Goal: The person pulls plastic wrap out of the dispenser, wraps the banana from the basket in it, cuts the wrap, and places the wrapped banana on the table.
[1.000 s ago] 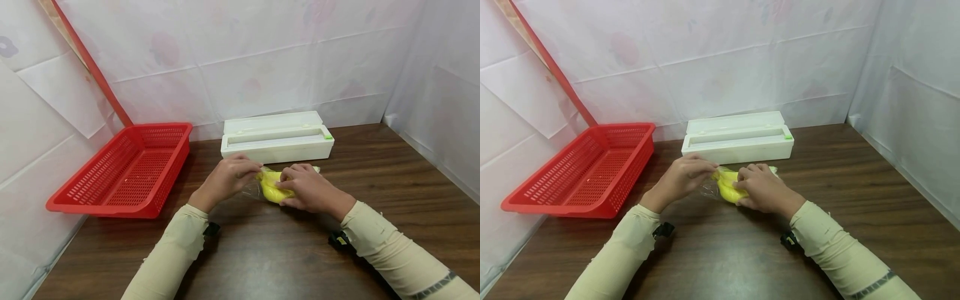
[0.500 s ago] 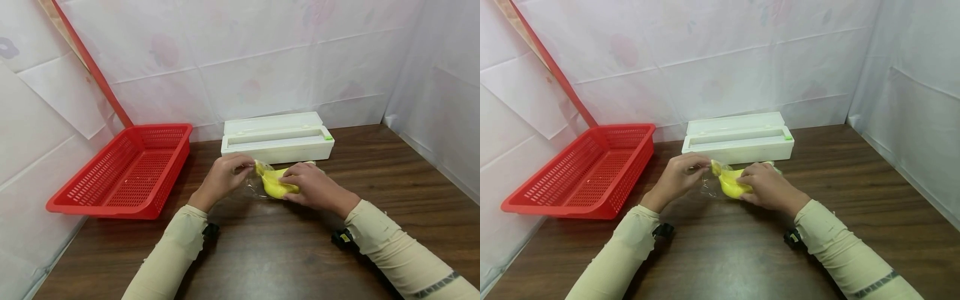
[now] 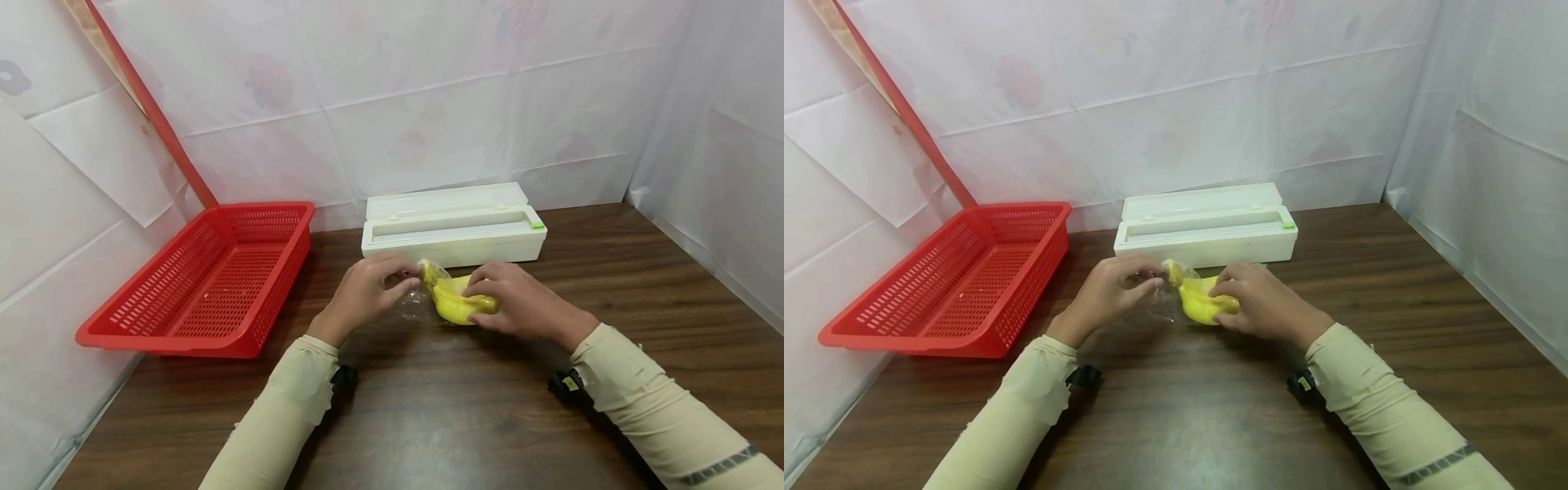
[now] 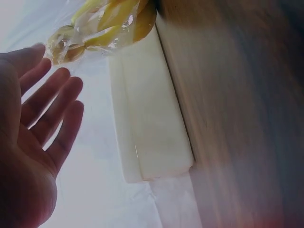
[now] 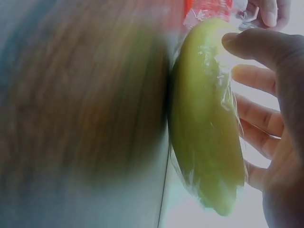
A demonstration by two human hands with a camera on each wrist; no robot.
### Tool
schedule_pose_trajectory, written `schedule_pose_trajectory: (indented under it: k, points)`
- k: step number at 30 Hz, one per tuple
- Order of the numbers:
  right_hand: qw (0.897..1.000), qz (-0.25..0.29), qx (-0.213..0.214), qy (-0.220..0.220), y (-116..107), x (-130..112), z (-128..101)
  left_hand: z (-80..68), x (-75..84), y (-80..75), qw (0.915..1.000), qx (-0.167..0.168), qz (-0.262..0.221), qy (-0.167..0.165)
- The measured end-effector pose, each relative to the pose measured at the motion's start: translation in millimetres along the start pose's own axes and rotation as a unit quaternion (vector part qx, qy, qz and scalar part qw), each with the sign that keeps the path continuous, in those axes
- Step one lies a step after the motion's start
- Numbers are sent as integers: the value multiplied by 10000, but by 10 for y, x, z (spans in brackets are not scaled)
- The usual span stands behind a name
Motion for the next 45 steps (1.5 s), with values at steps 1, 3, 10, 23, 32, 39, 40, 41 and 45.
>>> schedule_pose_trajectory:
  k: [1,3,10,23,32,39,40,41,45]
  points:
    - [10000,-2,17,44,-11,5,-4,0,-7,9,9999,-96,34,-105]
    - [9998,-29,30,171,-25,24,-18,1,-20,26,9988,-301,156,-363]
    - [9983,-33,-27,578,-61,106,-61,-12,-57,58,9860,-840,480,-1359]
    - [9934,-14,-431,1063,-64,249,-141,-50,-100,286,9524,-1774,-86,-2476]
    - [9862,215,-750,1460,-42,323,-171,-49,-83,314,9502,-1672,-1191,-2343]
    - [9756,438,-1141,1823,-5,367,-190,-56,-91,258,9552,-1281,-1422,-2258]
    - [9747,434,-1187,1842,-1,367,-193,-55,-94,248,9562,-1232,-1398,-2259]
    - [9745,430,-1208,1840,1,366,-195,-54,-100,240,9571,-1185,-1374,-2259]
    - [9753,455,-1194,1802,2,342,-196,-47,-118,221,9571,-1088,-1359,-2317]
Point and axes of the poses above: each hand's wrist, its own z-axis towards the middle knuckle, its own y-axis out of the palm, x = y × z, the point moved 4 cm from there along z, towards the middle knuckle, and after that the axes turned 2 degrees about z, right-handed, at the moved point
